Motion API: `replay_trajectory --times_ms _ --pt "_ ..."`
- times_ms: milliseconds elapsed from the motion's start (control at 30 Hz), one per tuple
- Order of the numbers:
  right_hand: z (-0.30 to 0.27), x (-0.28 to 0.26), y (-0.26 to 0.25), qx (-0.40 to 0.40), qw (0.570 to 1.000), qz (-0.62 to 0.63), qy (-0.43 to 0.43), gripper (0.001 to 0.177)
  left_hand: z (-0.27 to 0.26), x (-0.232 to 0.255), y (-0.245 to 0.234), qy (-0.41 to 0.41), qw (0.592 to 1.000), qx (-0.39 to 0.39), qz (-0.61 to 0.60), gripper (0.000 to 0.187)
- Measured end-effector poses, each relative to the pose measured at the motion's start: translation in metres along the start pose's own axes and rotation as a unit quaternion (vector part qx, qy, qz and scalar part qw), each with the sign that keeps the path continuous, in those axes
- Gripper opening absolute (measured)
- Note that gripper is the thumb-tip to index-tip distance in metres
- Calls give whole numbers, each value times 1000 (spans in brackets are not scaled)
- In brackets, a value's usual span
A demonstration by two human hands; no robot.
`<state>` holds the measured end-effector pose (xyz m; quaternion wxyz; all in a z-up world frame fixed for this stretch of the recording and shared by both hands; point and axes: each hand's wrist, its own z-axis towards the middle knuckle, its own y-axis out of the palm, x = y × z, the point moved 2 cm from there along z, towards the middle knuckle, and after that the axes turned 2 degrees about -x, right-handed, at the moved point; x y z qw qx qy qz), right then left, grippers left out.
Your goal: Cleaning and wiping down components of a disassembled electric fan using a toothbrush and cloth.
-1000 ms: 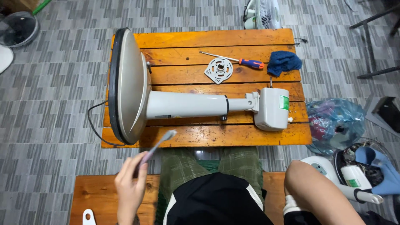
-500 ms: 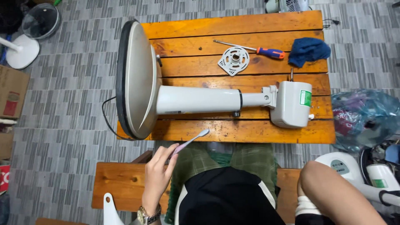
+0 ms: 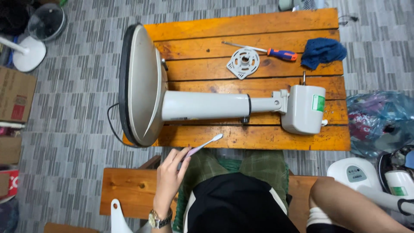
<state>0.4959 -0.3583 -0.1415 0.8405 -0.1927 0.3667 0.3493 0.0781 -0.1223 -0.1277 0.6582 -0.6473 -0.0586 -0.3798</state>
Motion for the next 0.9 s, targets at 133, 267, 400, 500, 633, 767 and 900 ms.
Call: replay_trajectory --times_ms 133,267,400,500,633,767,900 --pt "74 -45 113 -17 1000 -5 9 28 -6 -11 11 -50 998 -14 -27 24" --pt "20 16 147 -39 999 -4 13 25 -11 -19 26 -71 995 -14 -65 22" --pt "-40 53 191 -229 959 -46 159 6 -12 -27 41 -93 988 2 -127 29" --pt "-43 36 210 -292 931 -22 218 11 5 -21 38 -86 988 -1 -132 34" --pt "-36 15 222 -323 920 -8 223 9 31 -1 28 -43 992 9 -119 45" --pt "-32 12 226 -315 921 -1 230 10 45 14 33 -5 991 0 -133 38" --pt "-34 14 224 -330 911 7 247 12 33 17 41 15 990 2 -141 34"
